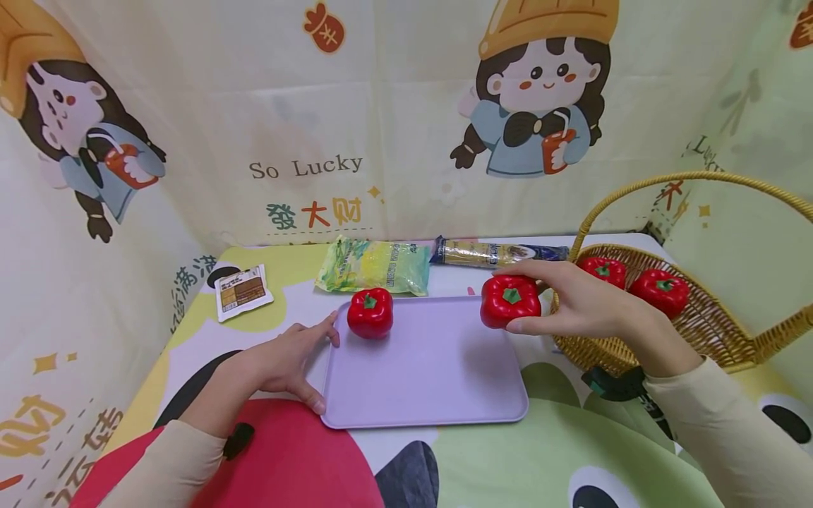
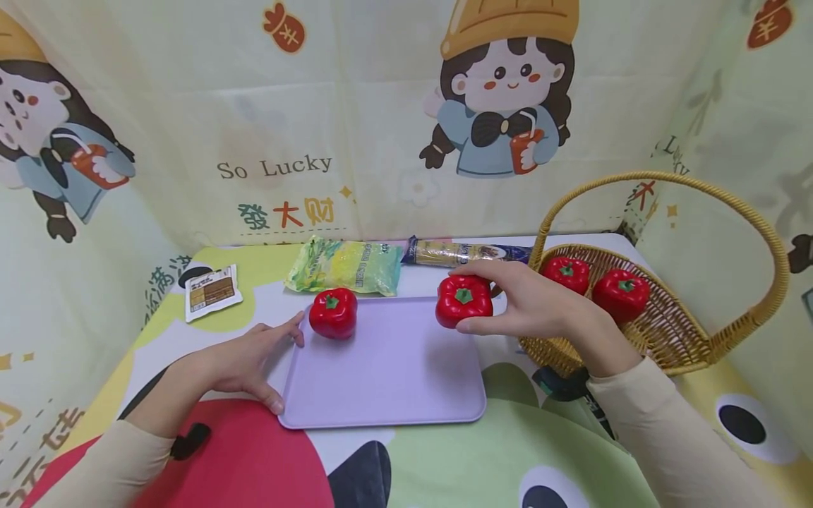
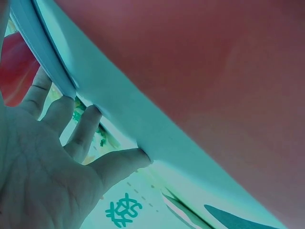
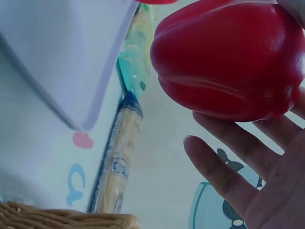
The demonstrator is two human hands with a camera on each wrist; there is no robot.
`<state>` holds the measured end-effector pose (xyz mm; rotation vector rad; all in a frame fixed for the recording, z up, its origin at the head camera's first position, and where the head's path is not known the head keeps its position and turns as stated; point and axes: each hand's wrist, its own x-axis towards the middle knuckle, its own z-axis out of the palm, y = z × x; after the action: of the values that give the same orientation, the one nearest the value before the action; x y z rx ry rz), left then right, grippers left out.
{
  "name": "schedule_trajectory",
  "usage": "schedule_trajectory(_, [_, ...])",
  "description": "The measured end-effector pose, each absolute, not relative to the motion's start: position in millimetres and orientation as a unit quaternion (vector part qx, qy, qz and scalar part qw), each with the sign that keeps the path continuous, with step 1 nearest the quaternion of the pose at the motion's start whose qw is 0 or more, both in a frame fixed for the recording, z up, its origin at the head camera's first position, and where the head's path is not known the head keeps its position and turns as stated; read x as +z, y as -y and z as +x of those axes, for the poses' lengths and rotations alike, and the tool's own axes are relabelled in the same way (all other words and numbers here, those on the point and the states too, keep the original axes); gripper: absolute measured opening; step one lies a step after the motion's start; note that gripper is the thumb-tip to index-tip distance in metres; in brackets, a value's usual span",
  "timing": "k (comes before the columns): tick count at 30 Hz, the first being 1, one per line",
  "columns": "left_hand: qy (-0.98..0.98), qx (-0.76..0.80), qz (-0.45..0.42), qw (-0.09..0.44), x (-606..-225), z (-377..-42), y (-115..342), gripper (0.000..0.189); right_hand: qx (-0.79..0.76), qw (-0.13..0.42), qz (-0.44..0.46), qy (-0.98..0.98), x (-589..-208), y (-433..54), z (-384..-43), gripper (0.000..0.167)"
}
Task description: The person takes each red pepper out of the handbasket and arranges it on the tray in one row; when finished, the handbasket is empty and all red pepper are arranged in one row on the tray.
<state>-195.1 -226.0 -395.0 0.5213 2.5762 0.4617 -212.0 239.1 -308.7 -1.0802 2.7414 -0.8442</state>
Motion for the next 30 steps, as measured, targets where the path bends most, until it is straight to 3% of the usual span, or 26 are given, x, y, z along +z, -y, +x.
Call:
schedule_trajectory(13, [-0.938, 0.167, 0.219, 0.213, -396, -193, 228, 0.094, -0.276, 0.044, -0.352, -0.893, -311, -223, -220, 0.071])
schedule_trajectory(30, [-0.937, 0.167, 0.206, 0.227, -391, -194, 225, 0.096, -0.304, 0.068, -0.349, -0.884, -318, -199, -233, 0.073])
